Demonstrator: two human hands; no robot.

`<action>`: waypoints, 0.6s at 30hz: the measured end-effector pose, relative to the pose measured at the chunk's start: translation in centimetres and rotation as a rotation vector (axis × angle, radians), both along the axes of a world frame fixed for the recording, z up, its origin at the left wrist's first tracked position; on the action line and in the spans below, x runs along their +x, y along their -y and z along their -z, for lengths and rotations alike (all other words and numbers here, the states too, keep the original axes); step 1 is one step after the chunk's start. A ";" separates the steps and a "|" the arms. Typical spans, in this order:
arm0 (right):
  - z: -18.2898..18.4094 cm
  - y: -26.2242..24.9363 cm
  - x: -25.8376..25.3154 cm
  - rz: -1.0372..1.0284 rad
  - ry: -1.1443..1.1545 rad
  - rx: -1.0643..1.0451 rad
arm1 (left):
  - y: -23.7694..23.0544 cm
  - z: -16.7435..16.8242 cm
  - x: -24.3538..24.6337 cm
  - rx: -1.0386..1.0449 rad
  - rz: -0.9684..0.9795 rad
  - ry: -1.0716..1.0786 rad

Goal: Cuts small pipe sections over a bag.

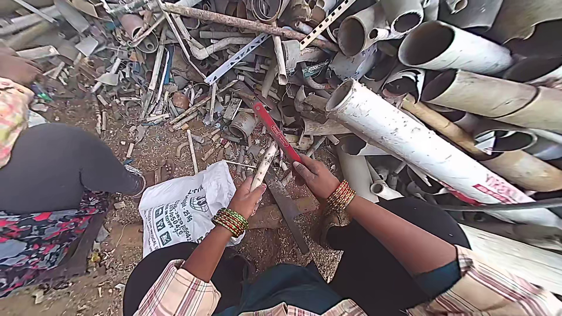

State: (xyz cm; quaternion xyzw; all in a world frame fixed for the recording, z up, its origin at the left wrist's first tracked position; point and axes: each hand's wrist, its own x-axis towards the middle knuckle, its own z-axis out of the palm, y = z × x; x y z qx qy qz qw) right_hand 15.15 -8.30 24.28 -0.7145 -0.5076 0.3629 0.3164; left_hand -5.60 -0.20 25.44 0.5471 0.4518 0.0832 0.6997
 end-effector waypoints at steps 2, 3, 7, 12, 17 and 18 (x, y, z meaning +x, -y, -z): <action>0.2 -0.1 0.3 -0.031 -0.006 -0.004 | 0.2 0.2 0.1 -0.007 0.019 -0.002; 0.1 -0.1 0.3 -0.048 0.009 -0.013 | 0.3 0.3 0.2 -0.005 0.030 -0.009; 0.3 -0.4 -0.1 -0.029 0.067 -0.063 | 0.8 0.7 0.3 0.051 0.082 -0.060; 0.7 -0.1 -2.0 -0.068 0.075 -0.098 | 0.9 0.4 0.6 0.096 0.144 -0.190; 0.6 -0.3 -3.1 -0.139 0.155 -0.078 | 0.5 0.4 0.7 0.133 0.191 -0.276; 0.7 -0.6 -2.4 -0.056 0.173 -0.049 | 0.6 0.3 0.7 0.139 0.194 -0.269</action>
